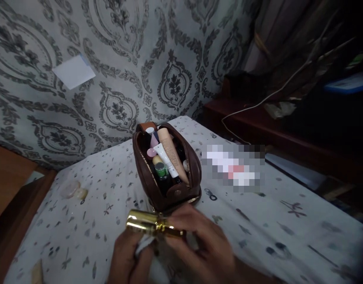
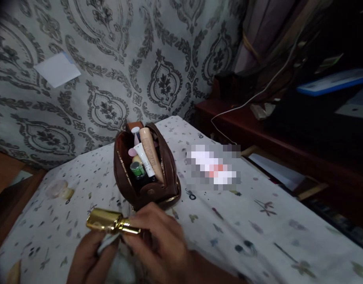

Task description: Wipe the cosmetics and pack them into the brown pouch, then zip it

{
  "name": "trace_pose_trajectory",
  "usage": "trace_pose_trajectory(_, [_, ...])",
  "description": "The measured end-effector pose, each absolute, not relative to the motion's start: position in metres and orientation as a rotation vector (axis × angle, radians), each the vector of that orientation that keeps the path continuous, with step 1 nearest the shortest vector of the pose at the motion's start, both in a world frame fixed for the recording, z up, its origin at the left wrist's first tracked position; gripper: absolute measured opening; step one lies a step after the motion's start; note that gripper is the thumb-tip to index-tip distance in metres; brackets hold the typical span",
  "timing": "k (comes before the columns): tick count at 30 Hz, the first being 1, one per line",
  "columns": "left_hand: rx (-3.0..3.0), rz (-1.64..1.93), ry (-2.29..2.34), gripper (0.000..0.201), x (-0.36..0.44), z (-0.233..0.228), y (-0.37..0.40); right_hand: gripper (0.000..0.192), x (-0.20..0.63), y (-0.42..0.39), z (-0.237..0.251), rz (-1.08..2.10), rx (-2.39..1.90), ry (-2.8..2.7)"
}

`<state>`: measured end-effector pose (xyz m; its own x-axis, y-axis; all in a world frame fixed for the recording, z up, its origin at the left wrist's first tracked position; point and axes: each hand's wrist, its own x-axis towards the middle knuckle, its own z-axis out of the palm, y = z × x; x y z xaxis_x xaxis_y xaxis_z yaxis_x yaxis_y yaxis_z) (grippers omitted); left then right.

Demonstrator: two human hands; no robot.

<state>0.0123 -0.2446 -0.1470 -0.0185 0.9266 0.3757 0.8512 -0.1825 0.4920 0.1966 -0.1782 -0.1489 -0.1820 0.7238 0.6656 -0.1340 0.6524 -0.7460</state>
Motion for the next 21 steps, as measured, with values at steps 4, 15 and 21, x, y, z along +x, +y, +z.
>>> trace_pose_trajectory(4, [2.626,0.717,1.804,0.046,0.011,-0.096,-0.2,0.027,0.233,-0.164,-0.119,0.724,-0.66,-1.481])
trace_pose_trajectory(15, [2.873,0.637,1.845,0.049,0.004,-0.103,-0.174,0.018,0.233,-0.061,-0.059,0.443,-0.792,-2.047])
trace_pose_trajectory(21, [2.876,0.768,1.744,0.054,-0.008,-0.117,-0.172,0.018,0.206,-0.03,-0.05,0.507,-0.608,-2.384])
